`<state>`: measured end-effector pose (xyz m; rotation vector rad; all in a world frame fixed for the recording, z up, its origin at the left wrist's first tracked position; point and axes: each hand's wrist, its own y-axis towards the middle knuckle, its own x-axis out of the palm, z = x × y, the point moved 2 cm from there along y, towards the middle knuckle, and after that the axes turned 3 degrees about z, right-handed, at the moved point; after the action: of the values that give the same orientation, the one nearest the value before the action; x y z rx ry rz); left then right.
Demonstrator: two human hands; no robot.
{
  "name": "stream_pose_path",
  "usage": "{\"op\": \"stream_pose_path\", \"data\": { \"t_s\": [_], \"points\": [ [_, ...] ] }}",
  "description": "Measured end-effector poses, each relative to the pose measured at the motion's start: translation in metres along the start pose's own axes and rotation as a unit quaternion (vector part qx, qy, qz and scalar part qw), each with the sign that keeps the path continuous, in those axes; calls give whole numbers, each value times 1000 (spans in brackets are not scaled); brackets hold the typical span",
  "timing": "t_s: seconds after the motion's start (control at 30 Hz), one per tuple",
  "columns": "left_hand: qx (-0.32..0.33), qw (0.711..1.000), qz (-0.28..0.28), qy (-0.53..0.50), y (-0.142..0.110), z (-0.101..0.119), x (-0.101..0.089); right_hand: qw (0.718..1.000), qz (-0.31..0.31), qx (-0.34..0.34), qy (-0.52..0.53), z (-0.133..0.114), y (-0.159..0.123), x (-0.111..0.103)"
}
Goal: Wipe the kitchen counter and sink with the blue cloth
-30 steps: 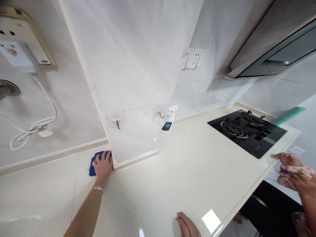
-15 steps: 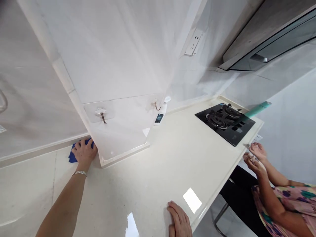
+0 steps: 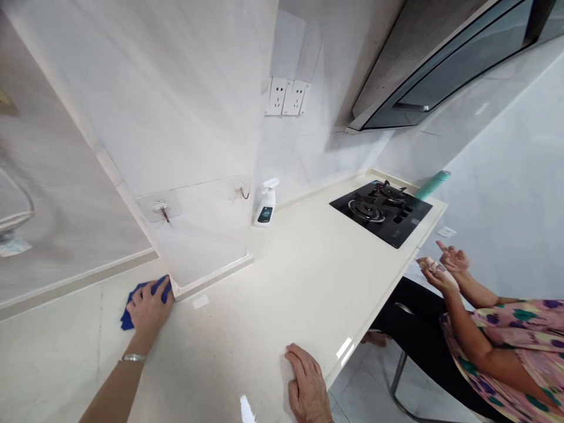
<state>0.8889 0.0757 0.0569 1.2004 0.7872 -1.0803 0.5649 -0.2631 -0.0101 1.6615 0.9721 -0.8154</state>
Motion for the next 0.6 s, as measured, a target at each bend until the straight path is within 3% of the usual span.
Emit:
{"op": "stream_pose_path", "data": {
  "t_s": [0.13,0.33,0.47,0.6],
  "points": [
    [28,998,37,32,-74,10,-22,1000,8,-9,15,2,-3,6],
    [53,998,22,14,-170,38,-39,997,56,-50,33,3,-2,13],
    [95,994,-2,-44,-198,98,-25,996,65,-49,31,0,2,15],
    [184,967,-98,-147,-205,174,-9,994,83,-48,47,9,0,24]
  ]
}}
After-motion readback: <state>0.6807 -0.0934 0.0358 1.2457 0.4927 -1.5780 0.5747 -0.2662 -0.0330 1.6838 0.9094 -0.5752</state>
